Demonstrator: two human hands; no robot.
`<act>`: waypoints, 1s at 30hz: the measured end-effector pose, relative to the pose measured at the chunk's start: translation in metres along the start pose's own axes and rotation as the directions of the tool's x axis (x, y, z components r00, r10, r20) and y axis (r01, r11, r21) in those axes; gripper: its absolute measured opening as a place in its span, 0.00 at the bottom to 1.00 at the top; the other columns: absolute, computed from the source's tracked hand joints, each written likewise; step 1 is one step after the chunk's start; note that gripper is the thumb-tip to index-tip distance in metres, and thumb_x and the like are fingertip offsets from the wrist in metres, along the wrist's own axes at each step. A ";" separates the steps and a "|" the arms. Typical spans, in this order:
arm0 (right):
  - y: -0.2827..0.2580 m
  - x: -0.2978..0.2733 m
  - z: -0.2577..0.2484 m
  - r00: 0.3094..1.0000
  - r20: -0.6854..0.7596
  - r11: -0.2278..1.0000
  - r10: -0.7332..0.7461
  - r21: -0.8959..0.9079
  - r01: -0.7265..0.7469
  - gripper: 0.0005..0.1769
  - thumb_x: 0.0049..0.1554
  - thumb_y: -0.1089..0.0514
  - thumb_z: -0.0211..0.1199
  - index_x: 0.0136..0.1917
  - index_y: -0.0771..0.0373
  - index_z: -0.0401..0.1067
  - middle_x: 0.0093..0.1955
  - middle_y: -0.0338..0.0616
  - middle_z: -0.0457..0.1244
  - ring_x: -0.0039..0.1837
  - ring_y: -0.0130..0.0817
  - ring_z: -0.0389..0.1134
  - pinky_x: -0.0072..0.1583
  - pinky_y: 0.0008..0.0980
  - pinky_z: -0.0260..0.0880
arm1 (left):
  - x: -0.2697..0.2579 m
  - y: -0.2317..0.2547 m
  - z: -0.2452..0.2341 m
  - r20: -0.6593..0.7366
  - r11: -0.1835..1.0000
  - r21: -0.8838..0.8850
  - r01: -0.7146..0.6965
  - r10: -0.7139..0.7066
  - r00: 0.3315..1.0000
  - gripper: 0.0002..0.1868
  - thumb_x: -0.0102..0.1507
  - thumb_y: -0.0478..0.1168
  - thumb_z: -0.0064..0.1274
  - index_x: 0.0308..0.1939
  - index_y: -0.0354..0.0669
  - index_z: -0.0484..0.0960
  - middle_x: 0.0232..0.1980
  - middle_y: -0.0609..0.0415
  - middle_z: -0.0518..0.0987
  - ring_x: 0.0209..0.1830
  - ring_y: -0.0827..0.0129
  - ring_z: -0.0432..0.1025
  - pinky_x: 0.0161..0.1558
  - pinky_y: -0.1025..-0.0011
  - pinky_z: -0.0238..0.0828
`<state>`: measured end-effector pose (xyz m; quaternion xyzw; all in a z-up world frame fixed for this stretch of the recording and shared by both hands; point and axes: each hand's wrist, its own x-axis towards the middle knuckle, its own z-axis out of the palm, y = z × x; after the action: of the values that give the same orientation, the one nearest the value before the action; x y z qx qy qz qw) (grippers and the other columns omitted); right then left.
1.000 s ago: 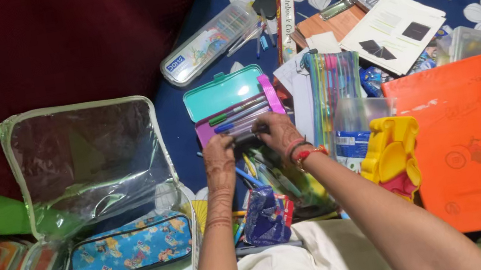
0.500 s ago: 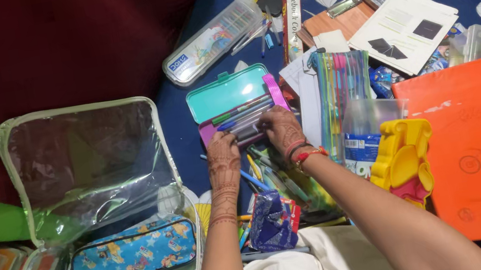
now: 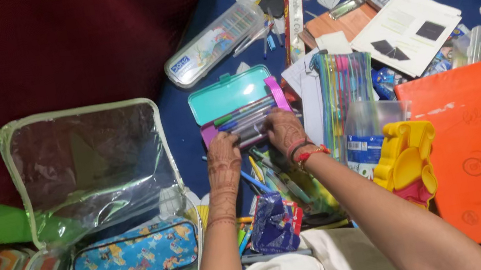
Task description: The person organizes stationery items on a bed. They place a clear plastic folder into a transparent bag, then add a yellow cloth and a white cloth. They put a blue pencil case into the bag, open a purple pencil case, and place several pens and markers into it before closing it.
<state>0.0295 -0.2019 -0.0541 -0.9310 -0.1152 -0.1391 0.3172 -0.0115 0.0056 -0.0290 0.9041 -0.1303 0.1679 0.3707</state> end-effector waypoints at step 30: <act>-0.045 0.010 -0.044 0.892 0.435 0.888 0.123 0.353 -0.294 0.14 0.53 0.56 0.71 0.53 0.60 0.82 0.49 0.46 0.74 0.50 0.36 0.75 0.55 0.35 0.74 | 0.019 -0.003 -0.037 0.232 0.978 0.177 -0.111 0.068 0.970 0.11 0.63 0.33 0.54 0.48 0.47 0.84 0.49 0.50 0.78 0.54 0.55 0.72 0.55 0.59 0.69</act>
<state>0.0166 -0.1934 0.0083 -0.8591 -0.1011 0.1174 0.4878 -0.0008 0.0320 0.0020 0.9416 -0.1954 0.0930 0.2581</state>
